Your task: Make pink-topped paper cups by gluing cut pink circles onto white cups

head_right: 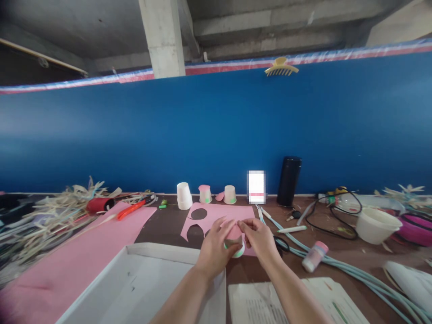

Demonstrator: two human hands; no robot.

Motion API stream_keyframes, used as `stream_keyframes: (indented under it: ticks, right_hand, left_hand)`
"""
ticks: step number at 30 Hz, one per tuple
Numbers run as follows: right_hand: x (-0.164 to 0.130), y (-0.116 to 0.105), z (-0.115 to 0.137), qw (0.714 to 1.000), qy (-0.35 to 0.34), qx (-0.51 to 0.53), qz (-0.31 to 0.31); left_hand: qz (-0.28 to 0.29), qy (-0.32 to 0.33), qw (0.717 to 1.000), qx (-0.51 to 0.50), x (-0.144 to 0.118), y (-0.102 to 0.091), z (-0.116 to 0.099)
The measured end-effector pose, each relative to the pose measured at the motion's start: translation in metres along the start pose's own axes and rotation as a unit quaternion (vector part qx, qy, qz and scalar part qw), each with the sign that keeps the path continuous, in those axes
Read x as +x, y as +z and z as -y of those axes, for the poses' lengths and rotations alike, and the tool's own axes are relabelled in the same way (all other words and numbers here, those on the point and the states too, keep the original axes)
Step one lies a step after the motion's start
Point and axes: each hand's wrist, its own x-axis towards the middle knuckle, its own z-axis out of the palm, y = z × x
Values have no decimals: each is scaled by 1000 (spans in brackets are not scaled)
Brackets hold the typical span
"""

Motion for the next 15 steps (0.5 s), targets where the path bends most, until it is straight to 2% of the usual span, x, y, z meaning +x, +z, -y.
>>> stream_keyframes:
  ticks: [15]
  right_hand:
    - [-2,-1,4,997,-21,-65,-19]
  left_hand:
    - [7,4,1000,13,0,1,0]
